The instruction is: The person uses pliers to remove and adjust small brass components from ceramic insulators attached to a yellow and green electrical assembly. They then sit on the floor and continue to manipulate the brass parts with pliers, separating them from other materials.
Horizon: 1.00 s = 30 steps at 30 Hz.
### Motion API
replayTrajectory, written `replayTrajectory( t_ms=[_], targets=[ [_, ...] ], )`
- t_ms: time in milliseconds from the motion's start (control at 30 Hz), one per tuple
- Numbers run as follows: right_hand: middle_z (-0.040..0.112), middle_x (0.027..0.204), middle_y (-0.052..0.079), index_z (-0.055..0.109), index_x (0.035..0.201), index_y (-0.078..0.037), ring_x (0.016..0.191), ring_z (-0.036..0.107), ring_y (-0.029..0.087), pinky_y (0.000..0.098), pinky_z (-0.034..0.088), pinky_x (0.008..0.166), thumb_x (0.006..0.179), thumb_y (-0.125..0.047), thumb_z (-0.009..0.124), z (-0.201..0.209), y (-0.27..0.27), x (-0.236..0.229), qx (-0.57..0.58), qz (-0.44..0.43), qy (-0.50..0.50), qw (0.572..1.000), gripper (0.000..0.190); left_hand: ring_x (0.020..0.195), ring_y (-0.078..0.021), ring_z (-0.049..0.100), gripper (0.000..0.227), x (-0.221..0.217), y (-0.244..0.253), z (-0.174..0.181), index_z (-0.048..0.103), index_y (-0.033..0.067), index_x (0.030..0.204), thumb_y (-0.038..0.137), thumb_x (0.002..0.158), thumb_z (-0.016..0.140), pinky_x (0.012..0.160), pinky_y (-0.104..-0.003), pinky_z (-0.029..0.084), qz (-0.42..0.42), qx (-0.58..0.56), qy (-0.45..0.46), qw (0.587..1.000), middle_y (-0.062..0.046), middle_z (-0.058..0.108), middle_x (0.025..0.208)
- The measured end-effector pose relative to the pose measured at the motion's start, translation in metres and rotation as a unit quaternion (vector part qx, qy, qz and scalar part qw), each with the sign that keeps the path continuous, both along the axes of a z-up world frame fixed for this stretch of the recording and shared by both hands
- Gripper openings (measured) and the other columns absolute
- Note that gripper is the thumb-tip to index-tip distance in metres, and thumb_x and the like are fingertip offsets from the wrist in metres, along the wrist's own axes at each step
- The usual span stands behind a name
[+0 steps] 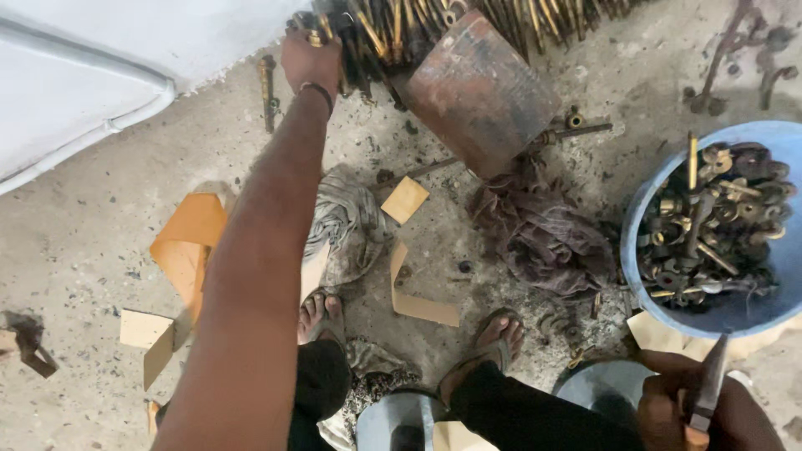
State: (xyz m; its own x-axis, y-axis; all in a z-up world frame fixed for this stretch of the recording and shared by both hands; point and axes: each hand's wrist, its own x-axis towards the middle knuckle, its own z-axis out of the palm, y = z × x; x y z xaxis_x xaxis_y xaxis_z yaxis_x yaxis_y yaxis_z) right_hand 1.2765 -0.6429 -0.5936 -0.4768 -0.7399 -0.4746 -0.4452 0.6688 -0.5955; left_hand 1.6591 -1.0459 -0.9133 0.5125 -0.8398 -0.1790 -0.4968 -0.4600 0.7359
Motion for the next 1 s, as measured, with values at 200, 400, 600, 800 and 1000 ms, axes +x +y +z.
replayTrajectory(
  t_ms=[200,400,600,800,1000],
  targets=[
    [0.064,0.085,0.003,0.065,0.126,-0.002,0.076,0.057,0.007,0.0224,0.045,0.068,0.103,-0.015,0.056,0.042,-0.017,0.048,-0.08,-0.006,-0.057,0.995,0.028,0.09,-0.022,0.075,0.021,-0.004,0.066,0.15,0.08,0.0123,0.107,0.014,0.087,0.084,0.078,-0.035,0.06,-0.259,-0.179,0.02,0.949,-0.009,0.077,0.107],
    [0.059,0.077,0.0,0.068,0.122,-0.005,0.068,0.049,0.007,0.0249,0.041,0.059,0.104,-0.017,0.058,0.064,-0.024,0.078,-0.167,0.055,-0.069,0.982,0.024,0.085,-0.0215,0.07,0.019,-0.017,0.171,0.325,0.08,0.0098,0.102,0.006,0.086,0.088,0.072,-0.034,0.055,-0.365,-0.289,-0.035,0.884,-0.008,0.073,0.096],
    [0.061,0.082,0.0,0.067,0.121,-0.005,0.074,0.051,0.007,0.0254,0.044,0.065,0.104,-0.018,0.061,0.082,-0.006,0.093,-0.244,0.097,-0.087,0.961,0.022,0.098,-0.0208,0.073,0.025,-0.032,0.263,0.417,0.075,0.0044,0.108,0.003,0.086,0.087,0.083,-0.032,0.057,-0.413,-0.327,0.057,0.848,-0.009,0.073,0.108],
    [0.065,0.081,0.001,0.065,0.125,-0.005,0.074,0.06,0.008,0.025,0.048,0.067,0.103,-0.016,0.06,0.094,0.008,0.088,-0.279,0.136,-0.068,0.948,0.025,0.095,-0.0215,0.073,0.027,-0.054,0.317,0.451,0.075,0.0041,0.107,0.003,0.084,0.088,0.081,-0.031,0.057,-0.407,-0.32,0.058,0.854,-0.01,0.073,0.107],
    [0.062,0.082,0.006,0.063,0.131,-0.006,0.071,0.057,0.014,0.0308,0.051,0.062,0.103,-0.018,0.06,0.054,0.015,0.073,-0.217,0.004,-0.249,0.944,0.03,0.093,-0.0196,0.073,0.023,-0.08,0.336,0.443,0.07,0.0047,0.103,0.0,0.083,0.082,0.083,-0.03,0.057,-0.413,-0.364,0.041,0.834,-0.01,0.073,0.103]
  ],
)
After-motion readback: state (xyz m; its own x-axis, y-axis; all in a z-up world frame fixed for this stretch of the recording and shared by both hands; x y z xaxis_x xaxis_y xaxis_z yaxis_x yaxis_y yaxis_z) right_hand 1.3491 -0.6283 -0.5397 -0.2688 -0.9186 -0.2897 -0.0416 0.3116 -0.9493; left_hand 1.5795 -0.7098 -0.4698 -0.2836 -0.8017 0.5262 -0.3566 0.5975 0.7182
